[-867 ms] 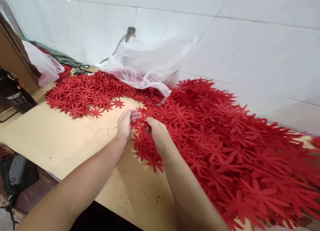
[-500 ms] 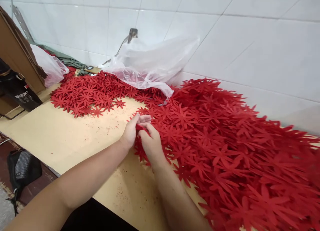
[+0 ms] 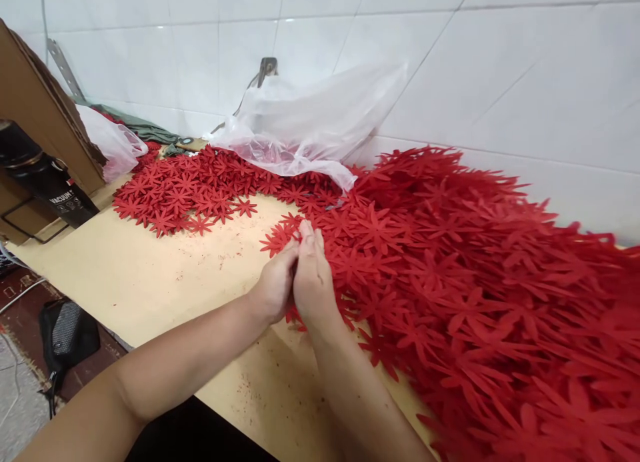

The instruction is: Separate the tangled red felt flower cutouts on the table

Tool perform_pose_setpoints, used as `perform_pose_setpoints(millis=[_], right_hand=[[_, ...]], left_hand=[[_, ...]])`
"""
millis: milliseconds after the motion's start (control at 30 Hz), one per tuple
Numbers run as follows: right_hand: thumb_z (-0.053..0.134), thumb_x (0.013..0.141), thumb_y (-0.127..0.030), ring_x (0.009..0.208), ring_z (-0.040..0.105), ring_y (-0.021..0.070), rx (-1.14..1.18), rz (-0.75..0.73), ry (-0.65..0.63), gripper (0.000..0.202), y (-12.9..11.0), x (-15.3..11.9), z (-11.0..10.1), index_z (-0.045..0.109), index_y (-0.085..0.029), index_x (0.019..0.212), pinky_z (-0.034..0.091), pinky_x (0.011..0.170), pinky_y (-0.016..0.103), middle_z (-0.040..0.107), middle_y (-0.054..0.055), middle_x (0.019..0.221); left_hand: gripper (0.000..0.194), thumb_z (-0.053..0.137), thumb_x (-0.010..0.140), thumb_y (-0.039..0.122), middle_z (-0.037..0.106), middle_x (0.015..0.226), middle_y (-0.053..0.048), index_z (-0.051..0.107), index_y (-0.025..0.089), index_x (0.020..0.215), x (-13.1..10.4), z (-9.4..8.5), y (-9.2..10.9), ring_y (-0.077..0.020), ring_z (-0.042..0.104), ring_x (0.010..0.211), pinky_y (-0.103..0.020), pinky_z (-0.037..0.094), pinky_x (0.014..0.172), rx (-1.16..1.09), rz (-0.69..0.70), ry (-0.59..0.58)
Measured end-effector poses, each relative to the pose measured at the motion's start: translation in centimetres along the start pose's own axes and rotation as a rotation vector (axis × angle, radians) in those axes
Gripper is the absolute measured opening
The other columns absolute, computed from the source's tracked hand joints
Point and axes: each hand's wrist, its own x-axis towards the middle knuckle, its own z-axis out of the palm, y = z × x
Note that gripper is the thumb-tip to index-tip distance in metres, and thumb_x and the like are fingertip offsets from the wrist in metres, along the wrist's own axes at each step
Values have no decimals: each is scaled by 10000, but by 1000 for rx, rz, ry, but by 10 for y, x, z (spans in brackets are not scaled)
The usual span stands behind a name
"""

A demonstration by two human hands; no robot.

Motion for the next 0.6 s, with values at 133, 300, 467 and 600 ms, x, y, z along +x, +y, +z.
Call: perform_pose_setpoints(millis=[133,300,467,600], right_hand=[[273,886,-534,1441,226,178,-23,-46,16,662,-1,-6,1,432,-131,1387,134,1214,390,335,95,1514],[289,893,-575,1444,215,190,-72,-211,-145,678,0,-31,23,361,-175,1436,137,1204,450,293,82,1528],[243,881,-640,1442,217,190,-10,-192,-191,752,-13,-41,30,351,-149,1440,149,1203,433,262,98,1536],[166,859,-692,1401,324,218,45,-31,-3,803,-24,-24,17,510,-147,1338,170,1197,446,415,119,1458]], left_hand=[[383,336,933,309,660,1180,-59,598,170,1175,-6,2,12,-155,511,1248,-287,302,1134,-79,-99,-16],[609,190,930,529,670,1119,-117,581,120,1155,-2,-10,43,-226,583,1154,-334,446,1019,-149,-178,173],[520,212,952,465,514,1393,-49,528,172,1242,5,-11,46,-168,446,1319,-269,377,1086,-152,-125,300],[500,183,973,350,472,1440,-55,492,140,1305,-8,1,24,-133,413,1342,-225,312,1119,-66,-91,201]])
